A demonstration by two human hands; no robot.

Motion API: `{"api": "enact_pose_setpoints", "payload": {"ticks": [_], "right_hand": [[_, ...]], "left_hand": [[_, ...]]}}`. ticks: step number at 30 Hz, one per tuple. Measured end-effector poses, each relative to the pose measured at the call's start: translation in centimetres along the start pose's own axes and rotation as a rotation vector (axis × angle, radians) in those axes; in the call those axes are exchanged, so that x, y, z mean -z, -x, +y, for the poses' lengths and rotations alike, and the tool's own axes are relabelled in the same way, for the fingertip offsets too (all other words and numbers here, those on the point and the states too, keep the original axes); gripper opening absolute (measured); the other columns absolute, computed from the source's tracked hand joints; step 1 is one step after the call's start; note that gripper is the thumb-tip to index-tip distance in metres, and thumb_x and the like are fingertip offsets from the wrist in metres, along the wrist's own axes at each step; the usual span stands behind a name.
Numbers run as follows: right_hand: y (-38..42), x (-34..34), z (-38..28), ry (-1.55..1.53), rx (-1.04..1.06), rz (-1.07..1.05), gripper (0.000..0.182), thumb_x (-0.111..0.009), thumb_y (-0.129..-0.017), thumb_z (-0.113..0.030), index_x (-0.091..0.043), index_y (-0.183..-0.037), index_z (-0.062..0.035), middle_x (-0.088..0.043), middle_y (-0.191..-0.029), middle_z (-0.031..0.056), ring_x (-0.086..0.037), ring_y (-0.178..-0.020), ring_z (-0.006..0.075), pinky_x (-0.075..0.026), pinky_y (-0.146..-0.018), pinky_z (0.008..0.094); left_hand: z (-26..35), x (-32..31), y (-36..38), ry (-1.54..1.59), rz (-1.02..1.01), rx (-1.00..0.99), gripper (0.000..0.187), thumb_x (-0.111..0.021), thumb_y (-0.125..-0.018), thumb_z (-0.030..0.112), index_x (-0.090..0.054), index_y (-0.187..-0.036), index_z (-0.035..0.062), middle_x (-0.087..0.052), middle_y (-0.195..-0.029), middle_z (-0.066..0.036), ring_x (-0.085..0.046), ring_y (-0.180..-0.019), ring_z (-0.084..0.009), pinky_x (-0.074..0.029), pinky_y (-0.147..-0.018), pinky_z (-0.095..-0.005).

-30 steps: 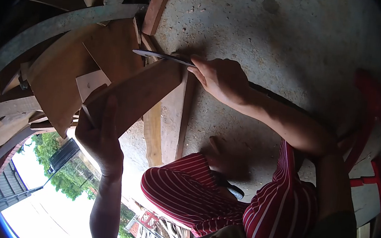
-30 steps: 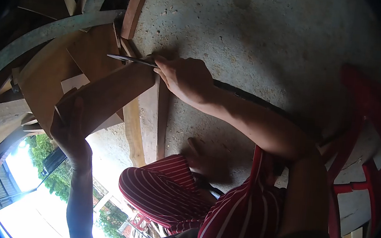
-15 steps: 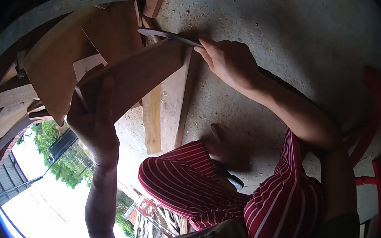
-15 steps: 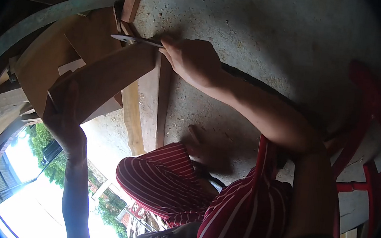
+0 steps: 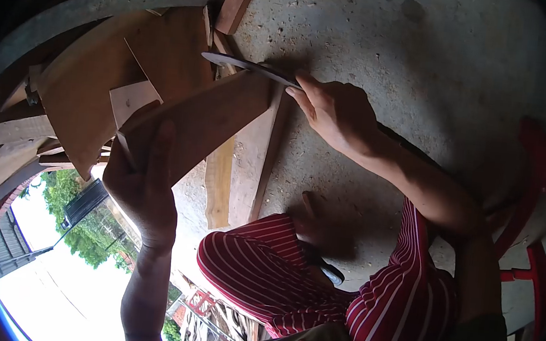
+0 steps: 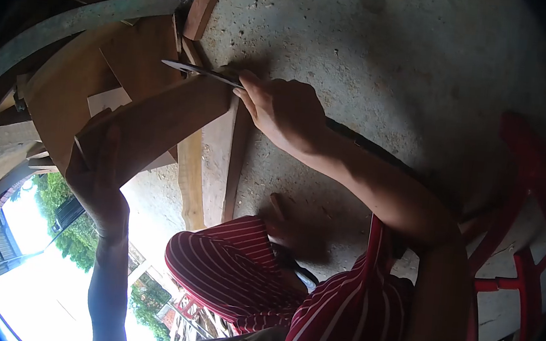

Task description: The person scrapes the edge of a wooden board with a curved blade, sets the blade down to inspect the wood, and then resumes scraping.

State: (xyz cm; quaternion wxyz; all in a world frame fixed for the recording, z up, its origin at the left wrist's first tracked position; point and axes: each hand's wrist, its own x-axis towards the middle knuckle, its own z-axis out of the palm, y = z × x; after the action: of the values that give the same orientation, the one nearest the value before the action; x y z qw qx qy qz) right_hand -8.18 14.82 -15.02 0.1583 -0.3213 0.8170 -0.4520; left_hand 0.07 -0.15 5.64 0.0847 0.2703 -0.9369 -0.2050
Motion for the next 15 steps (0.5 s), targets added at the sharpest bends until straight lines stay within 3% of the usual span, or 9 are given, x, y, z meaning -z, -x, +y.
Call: {"api": "enact_pose_setpoints", "payload": {"ticks": [2, 4, 7, 9, 12, 15], "right_hand": [[1.0, -0.6, -0.2, -0.008, -0.006, 0.000, 0.024, -0.057, -0.096, -0.032, -0.055, -0.094, -0.0084, -0.060, -0.058, 0.0134, -0.063, -0.050, 0.0311, -0.048, -0.042, 0.0404], [0.0, -3.1, 3.0, 0.024, -0.012, 0.004, 0.023, -0.057, -0.096, -0.032, -0.054, -0.094, -0.0090, -0.060, -0.057, 0.0132, -0.063, -0.049, 0.0301, -0.048, -0.041, 0.0399], [-0.2, -2.4, 2.3, 0.046, -0.005, 0.019, 0.023, -0.057, -0.097, -0.031, -0.054, -0.095, -0.0090, -0.060, -0.057, 0.0131, -0.062, -0.049, 0.0300, -0.047, -0.041, 0.0405], [-0.2, -1.1, 1.2, 0.026, -0.007, 0.012, 0.023, -0.057, -0.097, -0.031, -0.054, -0.093, -0.0085, -0.059, -0.056, 0.0129, -0.062, -0.048, 0.0306, -0.046, -0.041, 0.0414], [0.5, -1.2, 0.9, -0.003, -0.014, -0.013, 0.023, -0.057, -0.096, -0.030, -0.055, -0.092, -0.0075, -0.058, -0.055, 0.0129, -0.061, -0.048, 0.0307, -0.046, -0.042, 0.0410], [0.3, -4.5, 4.1, 0.135, -0.026, -0.033, 0.028, -0.053, -0.098, -0.034, -0.059, -0.104, -0.0070, -0.059, -0.057, 0.0140, -0.062, -0.050, 0.0315, -0.047, -0.043, 0.0414]], "left_hand": [[0.1, 0.3, 0.2, 0.040, -0.031, 0.104, 0.032, -0.066, -0.090, 0.018, -0.064, -0.117, 0.0007, -0.068, -0.110, -0.012, -0.065, -0.104, -0.0227, -0.052, -0.093, -0.0379], [-0.1, 0.3, 0.3, 0.058, -0.018, 0.101, 0.032, -0.066, -0.090, 0.017, -0.064, -0.117, 0.0007, -0.068, -0.111, -0.012, -0.064, -0.104, -0.0229, -0.052, -0.093, -0.0377], [-0.2, 0.2, -0.4, 0.013, 0.000, -0.001, 0.032, -0.067, -0.090, 0.017, -0.064, -0.118, 0.0013, -0.068, -0.112, -0.012, -0.064, -0.104, -0.0236, -0.052, -0.093, -0.0368], [0.0, -0.3, 0.0, 0.133, 0.048, 0.046, 0.030, -0.072, -0.087, 0.011, -0.066, -0.112, -0.0029, -0.070, -0.107, -0.011, -0.065, -0.100, -0.0185, -0.051, -0.089, -0.0332], [0.0, 0.6, 0.6, 0.036, -0.040, 0.104, 0.029, -0.068, -0.089, 0.015, -0.066, -0.114, -0.0009, -0.069, -0.109, -0.011, -0.065, -0.102, -0.0205, -0.050, -0.092, -0.0357], [-0.1, 0.2, 0.1, 0.051, -0.009, 0.048, 0.029, -0.064, -0.092, 0.017, -0.064, -0.116, 0.0007, -0.069, -0.111, -0.011, -0.063, -0.107, -0.0222, -0.048, -0.098, -0.0377]]}}
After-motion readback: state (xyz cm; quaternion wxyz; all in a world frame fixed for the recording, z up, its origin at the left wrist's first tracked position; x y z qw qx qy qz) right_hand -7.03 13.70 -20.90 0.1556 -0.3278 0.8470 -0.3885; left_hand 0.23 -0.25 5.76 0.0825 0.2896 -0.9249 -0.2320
